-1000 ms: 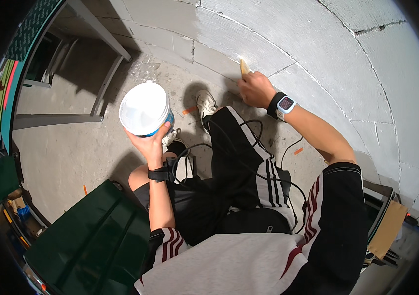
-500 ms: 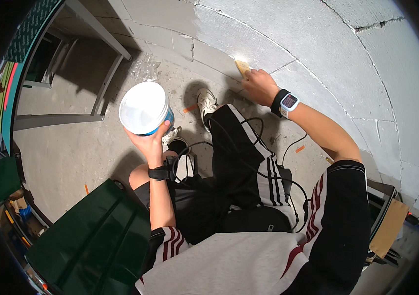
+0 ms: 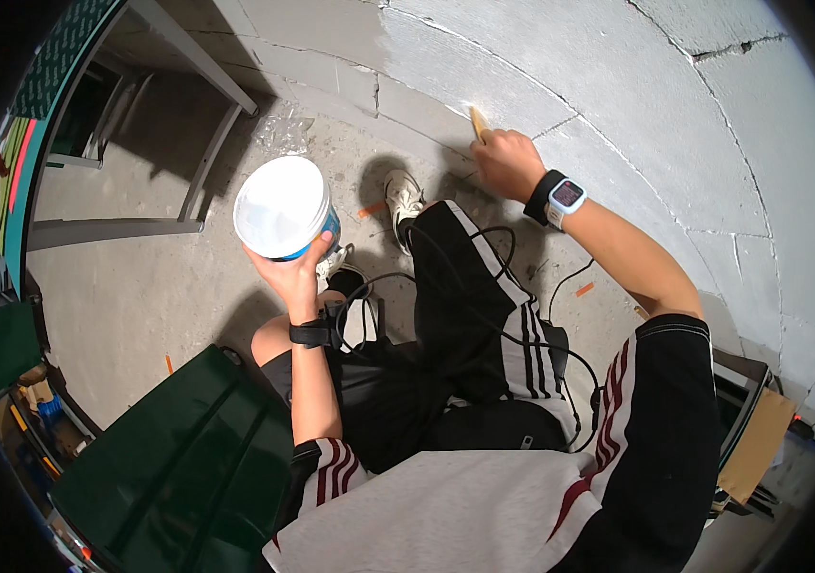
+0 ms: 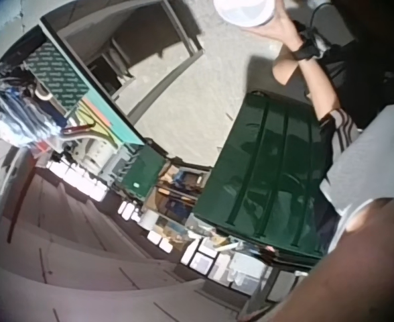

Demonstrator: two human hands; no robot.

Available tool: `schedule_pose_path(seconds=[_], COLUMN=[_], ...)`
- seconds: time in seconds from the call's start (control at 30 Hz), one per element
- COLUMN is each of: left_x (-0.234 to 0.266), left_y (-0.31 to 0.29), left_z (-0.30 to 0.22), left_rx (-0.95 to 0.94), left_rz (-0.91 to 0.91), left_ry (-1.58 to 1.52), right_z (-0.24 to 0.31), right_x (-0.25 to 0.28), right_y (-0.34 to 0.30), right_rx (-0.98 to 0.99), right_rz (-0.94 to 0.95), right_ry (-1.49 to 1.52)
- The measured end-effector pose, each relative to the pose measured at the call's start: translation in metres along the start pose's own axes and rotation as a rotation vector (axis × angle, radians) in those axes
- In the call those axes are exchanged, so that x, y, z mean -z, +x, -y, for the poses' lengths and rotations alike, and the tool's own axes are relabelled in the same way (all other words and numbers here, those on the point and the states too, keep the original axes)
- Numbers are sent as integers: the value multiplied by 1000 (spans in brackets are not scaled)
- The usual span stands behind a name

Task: Painting a white coat onto a concrete block wall using a brush.

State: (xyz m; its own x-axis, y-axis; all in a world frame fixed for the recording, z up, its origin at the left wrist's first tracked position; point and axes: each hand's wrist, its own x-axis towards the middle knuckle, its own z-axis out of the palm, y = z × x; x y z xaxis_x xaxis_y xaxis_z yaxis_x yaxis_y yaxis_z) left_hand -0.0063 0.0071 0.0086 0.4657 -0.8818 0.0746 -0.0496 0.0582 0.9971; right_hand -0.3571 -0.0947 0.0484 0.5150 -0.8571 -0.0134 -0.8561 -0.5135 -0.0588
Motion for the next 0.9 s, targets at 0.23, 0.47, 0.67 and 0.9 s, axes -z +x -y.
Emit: schedule_pose_path(seconds=[0.23,0.47,0.67,0.9], left_x=[-4,1,0,1], left_y=[-5,-2,0,-2], left_z=[-1,-5,-3,-1], left_rx=[12,4,-25,-33], left_rz=[53,-1,-40,-26], left_ry=[-27,-32,-48,-34], right_z=[21,-1,17,27], right_x=[-8,-2,19,-8], right_y=[49,30,-12,82], right_rx=[183,94,-5,194], right_rz=[-157,-79,-56,-156], right_ry=[45,-14,18,-4])
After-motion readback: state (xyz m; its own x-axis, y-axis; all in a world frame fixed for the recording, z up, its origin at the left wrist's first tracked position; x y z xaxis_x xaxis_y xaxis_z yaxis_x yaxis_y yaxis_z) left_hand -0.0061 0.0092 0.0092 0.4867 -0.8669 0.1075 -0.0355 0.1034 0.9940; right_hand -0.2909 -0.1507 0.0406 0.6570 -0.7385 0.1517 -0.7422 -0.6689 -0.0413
